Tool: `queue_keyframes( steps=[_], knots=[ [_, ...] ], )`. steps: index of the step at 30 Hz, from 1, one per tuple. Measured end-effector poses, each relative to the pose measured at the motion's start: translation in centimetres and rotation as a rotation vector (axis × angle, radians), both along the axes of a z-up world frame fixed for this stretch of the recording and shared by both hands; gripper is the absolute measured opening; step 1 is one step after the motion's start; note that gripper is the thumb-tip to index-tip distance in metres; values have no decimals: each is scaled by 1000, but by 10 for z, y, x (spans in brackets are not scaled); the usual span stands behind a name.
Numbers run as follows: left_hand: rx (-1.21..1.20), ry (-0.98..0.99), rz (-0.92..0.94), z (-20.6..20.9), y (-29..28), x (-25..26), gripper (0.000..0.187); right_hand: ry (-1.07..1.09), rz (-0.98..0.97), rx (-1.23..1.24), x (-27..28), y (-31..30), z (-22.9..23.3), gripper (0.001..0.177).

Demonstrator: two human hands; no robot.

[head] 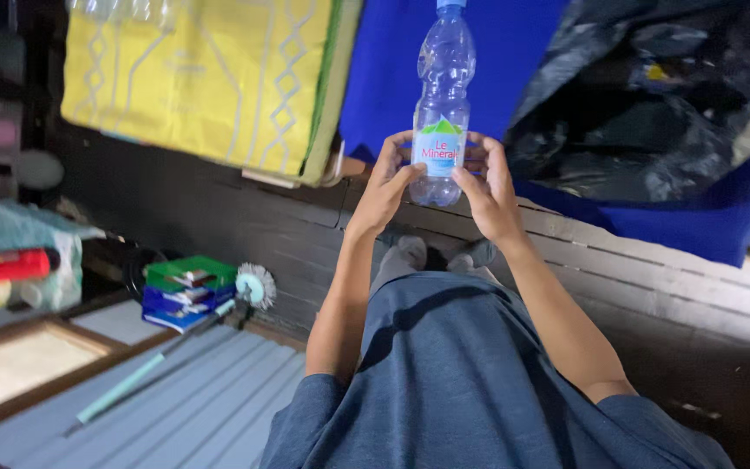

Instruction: The person repeatedly reaches into a black plastic bag on a blue surface, removes individual plastic water bottles, and places them on a yellow patterned mat. The person handles several bottles one by one, arranging them in a row on the mat.

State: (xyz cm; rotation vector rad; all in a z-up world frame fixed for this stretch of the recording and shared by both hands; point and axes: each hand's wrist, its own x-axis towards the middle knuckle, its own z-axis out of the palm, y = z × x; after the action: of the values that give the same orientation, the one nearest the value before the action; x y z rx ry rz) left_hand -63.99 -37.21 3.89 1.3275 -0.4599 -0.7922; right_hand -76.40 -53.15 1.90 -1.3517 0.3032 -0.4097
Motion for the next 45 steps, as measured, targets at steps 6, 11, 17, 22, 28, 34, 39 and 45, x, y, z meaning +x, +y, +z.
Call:
queue_keyframes(
  steps=[6, 11, 17, 22, 28, 34, 39, 45],
  knots=[
    [35, 18, 150, -22, 64, 23, 49, 30, 189, -38, 46, 43, -11, 51],
    [17, -10, 212, -20, 133, 50, 54, 57, 287, -85, 96, 101, -22, 51],
    [58, 15, 268, -26, 217, 91, 62, 120, 390, -102, 146, 179, -37, 57],
    [114, -4, 280, -38, 263, 125, 62, 228, 389, -109, 177, 223, -55, 56],
    [107, -1, 268, -59, 282, 162, 62, 266, 373, -42, 211, 248, -69, 58],
    [162, 20, 278, -74, 278, 204, 61, 292, 413, -24, 263, 236, -96, 57],
    [291, -56, 285, -108, 277, 250, 60, 369, 440, 32, 310, 237, -112, 56],
    [367, -27, 272, -148, 252, 299, 59, 476, 405, -42, 352, 219, -127, 63]
  ],
)
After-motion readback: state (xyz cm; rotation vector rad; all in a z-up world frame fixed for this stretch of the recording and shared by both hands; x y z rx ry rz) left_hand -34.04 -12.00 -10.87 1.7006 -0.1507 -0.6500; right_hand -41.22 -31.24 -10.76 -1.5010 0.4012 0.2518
